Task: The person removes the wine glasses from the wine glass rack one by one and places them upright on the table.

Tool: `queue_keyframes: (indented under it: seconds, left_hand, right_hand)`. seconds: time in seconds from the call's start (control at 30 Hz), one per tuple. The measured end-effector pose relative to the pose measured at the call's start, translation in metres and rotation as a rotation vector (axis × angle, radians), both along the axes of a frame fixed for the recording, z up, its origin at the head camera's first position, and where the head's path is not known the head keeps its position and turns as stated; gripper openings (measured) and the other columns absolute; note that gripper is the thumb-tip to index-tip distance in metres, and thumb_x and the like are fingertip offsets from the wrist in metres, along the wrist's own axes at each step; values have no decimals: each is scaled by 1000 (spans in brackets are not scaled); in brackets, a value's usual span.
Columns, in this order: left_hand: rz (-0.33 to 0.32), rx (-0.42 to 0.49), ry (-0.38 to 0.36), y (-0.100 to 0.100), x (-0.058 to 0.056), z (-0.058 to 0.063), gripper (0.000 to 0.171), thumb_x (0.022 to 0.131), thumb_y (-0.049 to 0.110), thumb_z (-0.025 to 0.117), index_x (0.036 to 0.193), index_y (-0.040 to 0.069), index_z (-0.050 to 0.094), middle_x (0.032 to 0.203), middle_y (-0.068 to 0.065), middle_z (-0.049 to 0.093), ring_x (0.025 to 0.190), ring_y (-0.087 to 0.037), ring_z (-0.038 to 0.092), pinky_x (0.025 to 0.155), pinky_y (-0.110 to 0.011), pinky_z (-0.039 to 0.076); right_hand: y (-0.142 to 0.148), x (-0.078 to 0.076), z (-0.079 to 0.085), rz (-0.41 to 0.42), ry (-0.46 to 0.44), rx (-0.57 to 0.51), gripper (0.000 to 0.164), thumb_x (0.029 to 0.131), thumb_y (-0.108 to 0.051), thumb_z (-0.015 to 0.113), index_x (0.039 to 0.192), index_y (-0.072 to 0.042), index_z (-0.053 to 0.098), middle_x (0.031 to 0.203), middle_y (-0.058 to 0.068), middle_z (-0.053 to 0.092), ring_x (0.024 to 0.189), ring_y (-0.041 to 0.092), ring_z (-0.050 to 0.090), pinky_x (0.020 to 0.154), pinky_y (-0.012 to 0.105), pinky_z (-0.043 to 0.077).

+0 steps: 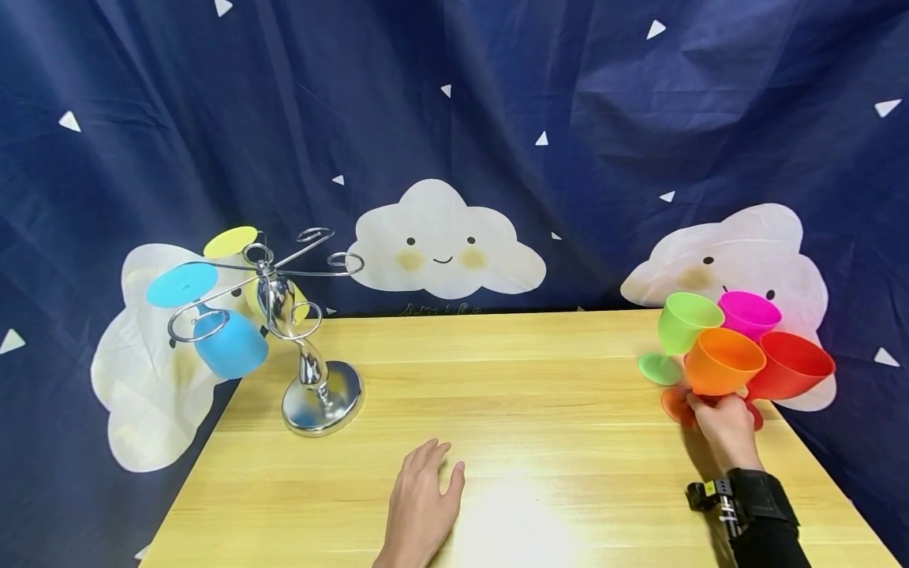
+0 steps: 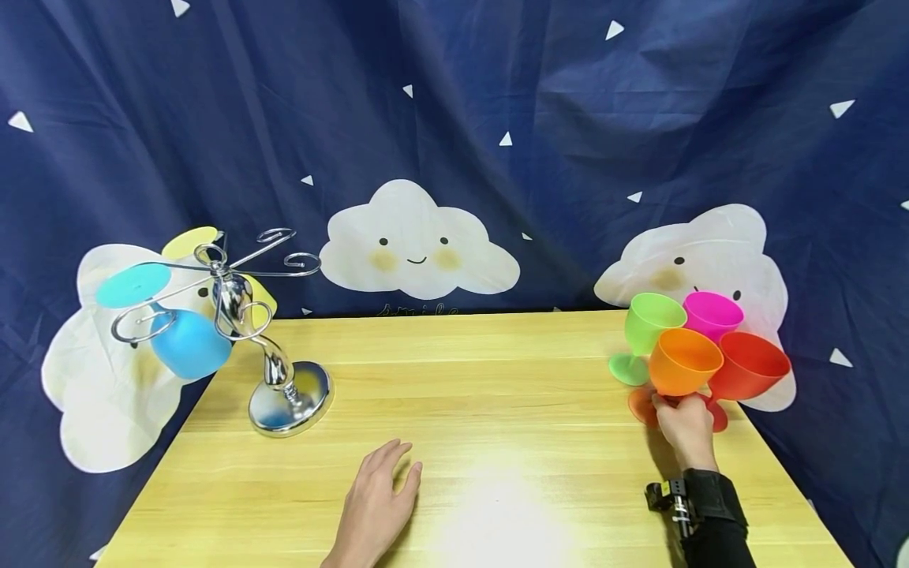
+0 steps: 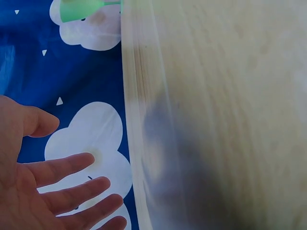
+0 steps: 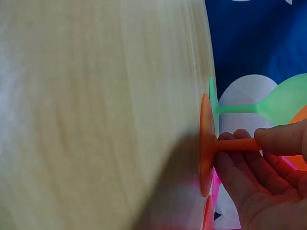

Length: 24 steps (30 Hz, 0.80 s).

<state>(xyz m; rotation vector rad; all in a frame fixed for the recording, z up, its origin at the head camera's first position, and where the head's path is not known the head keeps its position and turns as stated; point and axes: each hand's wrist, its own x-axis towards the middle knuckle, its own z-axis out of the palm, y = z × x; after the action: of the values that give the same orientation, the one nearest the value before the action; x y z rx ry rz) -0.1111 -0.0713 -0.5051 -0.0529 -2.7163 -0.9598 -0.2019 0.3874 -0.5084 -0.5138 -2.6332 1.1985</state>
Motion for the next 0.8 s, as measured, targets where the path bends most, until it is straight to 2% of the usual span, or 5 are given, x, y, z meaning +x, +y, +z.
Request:
queue_keyframes:
  seconds: [0.17,0.43,0.57,0.67,0.8]
  left_hand:
    - [1,4,-3,0,-1,0,35,95,31,69,121,8,71,132,-16,64,126,-36,58,99,-56,51]
    - [-1,12,-6,-5,-2,1,36,96,31,68,124,8,70,134,-15,63,126,-35,58,98,-57,53]
    - [-10,37,-33,-8,-2,4,37,98,30,67,128,9,67,136,-12,62,127,-34,58,96,-57,54]
    - [-10,60,-52,-12,-2,10,37,99,29,65,131,11,66,136,-10,63,127,-34,58,98,-56,53]
    - [-15,97,-59,-23,-4,24,37,100,28,65,134,13,65,132,-10,66,122,-34,62,99,-54,53]
  right_hand:
    - [1,0,-1,24,45,-27,50,100,-27,62,139,2,51,104,24,63,79,31,59,58,23,47]
    - [-1,9,-2,17,93,-98,54,97,-14,67,140,11,47,126,28,63,83,-21,46,70,3,45]
    - [-3,17,6,5,43,-64,59,98,-18,65,141,16,42,138,40,50,103,8,62,70,-3,36]
    - [-7,26,14,17,-29,-75,66,101,-23,62,147,16,34,146,39,43,128,43,51,79,0,40]
    - [-14,38,23,54,-131,-99,77,103,-30,60,153,15,22,153,39,33,138,53,38,110,40,45]
